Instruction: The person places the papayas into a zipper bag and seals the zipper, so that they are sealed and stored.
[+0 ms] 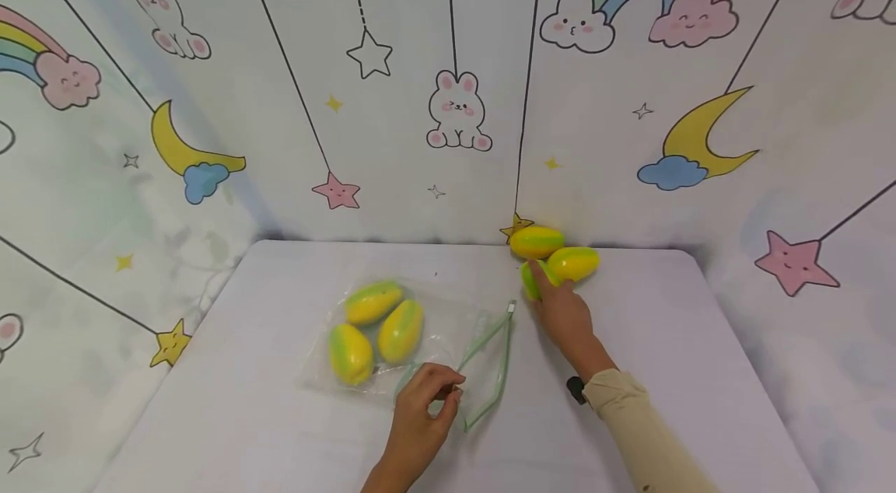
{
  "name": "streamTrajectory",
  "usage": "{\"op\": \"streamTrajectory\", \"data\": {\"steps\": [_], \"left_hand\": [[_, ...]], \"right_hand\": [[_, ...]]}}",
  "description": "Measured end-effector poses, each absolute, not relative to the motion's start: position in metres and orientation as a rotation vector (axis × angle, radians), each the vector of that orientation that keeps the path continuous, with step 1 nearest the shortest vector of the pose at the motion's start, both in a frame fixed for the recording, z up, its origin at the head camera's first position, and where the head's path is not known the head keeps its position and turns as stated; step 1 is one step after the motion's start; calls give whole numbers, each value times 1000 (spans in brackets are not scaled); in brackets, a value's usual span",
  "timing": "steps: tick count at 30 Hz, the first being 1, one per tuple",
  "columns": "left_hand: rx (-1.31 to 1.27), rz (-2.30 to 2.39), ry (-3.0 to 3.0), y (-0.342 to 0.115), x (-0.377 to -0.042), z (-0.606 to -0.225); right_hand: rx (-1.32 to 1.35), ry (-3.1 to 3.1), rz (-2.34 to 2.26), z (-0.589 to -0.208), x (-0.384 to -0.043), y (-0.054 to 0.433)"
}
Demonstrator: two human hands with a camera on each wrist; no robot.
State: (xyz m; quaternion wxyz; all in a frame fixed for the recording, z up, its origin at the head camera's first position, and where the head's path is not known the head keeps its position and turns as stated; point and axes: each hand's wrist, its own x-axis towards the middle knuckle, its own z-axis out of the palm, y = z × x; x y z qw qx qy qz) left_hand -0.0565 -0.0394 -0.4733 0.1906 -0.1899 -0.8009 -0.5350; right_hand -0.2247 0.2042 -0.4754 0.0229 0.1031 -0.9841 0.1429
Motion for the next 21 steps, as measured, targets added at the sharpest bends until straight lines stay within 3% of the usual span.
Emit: {"op": "streamTrajectory", "data": {"steps": [21], "left_hand": [[-511, -1498, -2240, -44, -54, -473]], "right_hand": [[327, -2989, 560, -489, -226, 201]]}}
